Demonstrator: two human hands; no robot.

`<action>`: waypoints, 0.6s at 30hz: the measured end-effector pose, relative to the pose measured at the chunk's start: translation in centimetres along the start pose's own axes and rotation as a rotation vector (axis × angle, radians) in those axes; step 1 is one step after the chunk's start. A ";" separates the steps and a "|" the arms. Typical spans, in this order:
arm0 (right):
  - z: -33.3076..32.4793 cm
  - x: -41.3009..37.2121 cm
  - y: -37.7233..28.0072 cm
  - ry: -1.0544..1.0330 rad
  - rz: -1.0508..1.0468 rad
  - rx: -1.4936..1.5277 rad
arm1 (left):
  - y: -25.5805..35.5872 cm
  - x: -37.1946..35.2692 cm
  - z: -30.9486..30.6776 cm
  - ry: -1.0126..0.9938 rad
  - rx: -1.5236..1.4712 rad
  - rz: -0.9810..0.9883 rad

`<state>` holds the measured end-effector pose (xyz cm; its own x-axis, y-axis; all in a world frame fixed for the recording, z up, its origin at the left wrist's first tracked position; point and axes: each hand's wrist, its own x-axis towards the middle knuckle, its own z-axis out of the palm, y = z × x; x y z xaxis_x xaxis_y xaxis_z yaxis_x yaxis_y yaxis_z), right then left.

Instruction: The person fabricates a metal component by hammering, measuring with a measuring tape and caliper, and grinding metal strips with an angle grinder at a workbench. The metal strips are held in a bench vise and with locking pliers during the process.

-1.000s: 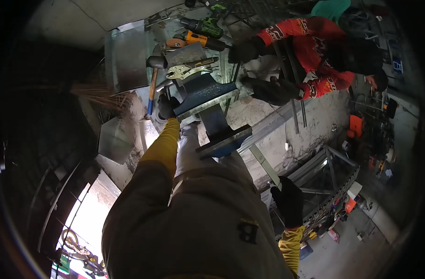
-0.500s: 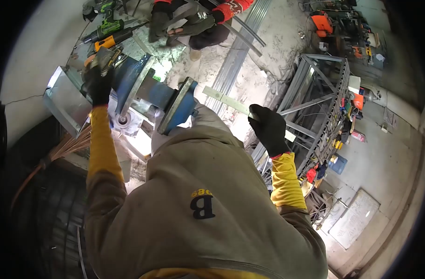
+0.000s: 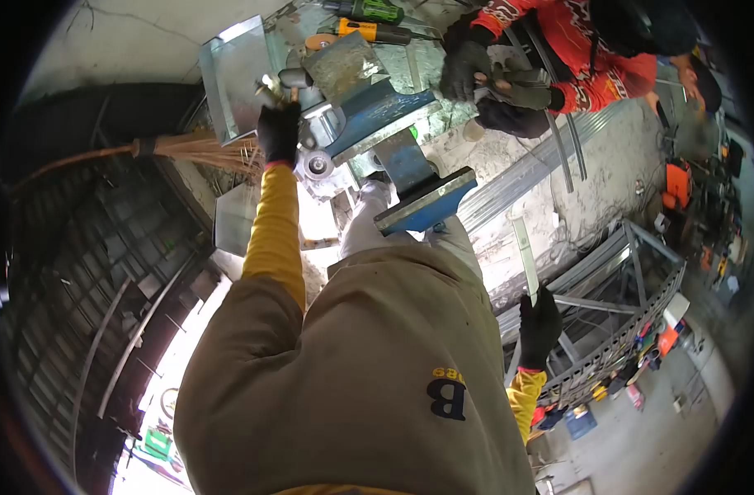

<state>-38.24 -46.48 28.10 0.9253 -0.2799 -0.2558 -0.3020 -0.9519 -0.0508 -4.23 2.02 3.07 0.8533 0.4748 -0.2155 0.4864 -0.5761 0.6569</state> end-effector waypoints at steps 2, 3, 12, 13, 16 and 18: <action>-0.3 -0.5 -0.1 -0.108 0.094 0.090 | -7.3 -1.0 0.5 -0.122 0.311 0.013; 0.1 -0.7 0.1 -0.132 0.100 0.118 | -9.5 -2.2 0.6 -0.222 0.222 -0.066; -3.8 6.0 -6.1 -0.234 -0.049 0.216 | -17.3 -2.6 10.5 -0.240 -0.094 0.087; -4.4 6.8 -7.1 -0.222 -0.057 0.194 | -18.9 -1.7 11.8 -0.193 -0.071 0.142; -3.3 9.2 -6.5 -0.048 -0.320 0.208 | -15.0 -2.3 7.7 -0.224 -0.218 0.007; -3.4 11.3 -7.1 -0.077 -0.406 0.112 | -11.5 -4.4 3.9 -0.197 -0.198 -0.123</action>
<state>-24.88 -43.27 28.89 0.9557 0.1291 -0.2645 0.0564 -0.9623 -0.2661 -12.85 3.94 -6.38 0.8199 0.3834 -0.4251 0.5585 -0.3726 0.7411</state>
